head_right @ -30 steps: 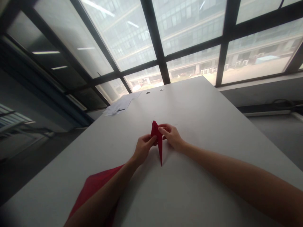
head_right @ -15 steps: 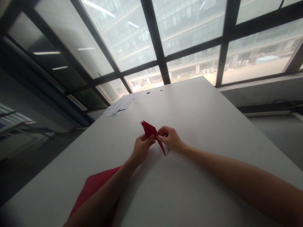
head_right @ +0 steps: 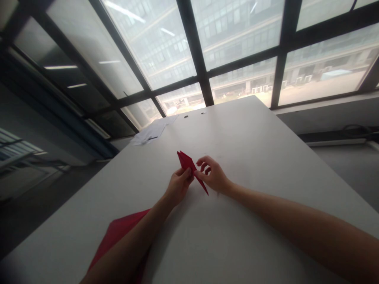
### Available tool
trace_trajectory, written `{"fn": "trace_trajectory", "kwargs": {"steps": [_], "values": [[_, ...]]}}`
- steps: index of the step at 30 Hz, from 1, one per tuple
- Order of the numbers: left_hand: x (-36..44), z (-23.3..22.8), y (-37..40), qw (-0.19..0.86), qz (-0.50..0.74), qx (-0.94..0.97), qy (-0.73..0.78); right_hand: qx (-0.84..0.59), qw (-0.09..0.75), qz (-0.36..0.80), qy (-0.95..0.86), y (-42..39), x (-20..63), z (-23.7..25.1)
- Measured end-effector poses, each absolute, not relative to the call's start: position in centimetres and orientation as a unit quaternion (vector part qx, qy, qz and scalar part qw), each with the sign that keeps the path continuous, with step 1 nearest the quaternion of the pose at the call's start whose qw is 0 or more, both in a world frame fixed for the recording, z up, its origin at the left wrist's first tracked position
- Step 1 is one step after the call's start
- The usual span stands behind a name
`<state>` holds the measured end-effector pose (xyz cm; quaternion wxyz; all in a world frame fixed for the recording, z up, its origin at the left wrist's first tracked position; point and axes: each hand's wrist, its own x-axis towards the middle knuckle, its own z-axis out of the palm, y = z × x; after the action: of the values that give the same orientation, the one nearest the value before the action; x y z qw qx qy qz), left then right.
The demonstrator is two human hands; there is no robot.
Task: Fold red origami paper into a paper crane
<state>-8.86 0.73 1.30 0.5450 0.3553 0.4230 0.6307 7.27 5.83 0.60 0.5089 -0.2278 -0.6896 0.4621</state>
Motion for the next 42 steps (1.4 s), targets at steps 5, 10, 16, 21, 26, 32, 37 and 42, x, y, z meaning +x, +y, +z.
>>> {"fn": "trace_trajectory", "kwargs": {"steps": [5, 10, 16, 21, 26, 32, 37, 42], "values": [[-8.9, 1.1, 0.8, 0.552, 0.633, 0.348, 0.416, -0.211, 0.500, 0.442, -0.715, 5.8, 7.4, 0.6], [-8.8, 1.0, 0.8, 0.547, 0.632, 0.346, 0.427, -0.223, 0.532, 0.424, -0.698, 5.7, 7.5, 0.8], [-8.7, 1.2, 0.8, 0.556, 0.637, 0.335, 0.416, -0.196, 0.513, 0.437, -0.712, 5.6, 7.8, 1.1], [-8.7, 1.1, 0.8, 0.555, 0.635, 0.338, 0.418, -0.198, 0.502, 0.446, -0.714, 5.8, 7.8, 0.9], [-8.7, 1.0, 0.9, 0.549, 0.641, 0.340, 0.415, -0.205, 0.494, 0.409, -0.739, 5.7, 7.7, 0.9], [-8.8, 1.2, 1.0, 0.480, 0.641, 0.369, 0.472, -0.249, 0.501, 0.253, -0.789, 5.4, 7.4, 0.5], [-8.4, 1.9, 0.5, 0.368, 0.613, 0.443, 0.540, -0.269, 0.494, 0.215, -0.799, 5.7, 7.5, 0.5], [-8.3, 2.0, 0.4, 0.362, 0.618, 0.433, 0.547, -0.271, 0.442, 0.146, -0.842, 5.9, 7.6, 0.6]]}}
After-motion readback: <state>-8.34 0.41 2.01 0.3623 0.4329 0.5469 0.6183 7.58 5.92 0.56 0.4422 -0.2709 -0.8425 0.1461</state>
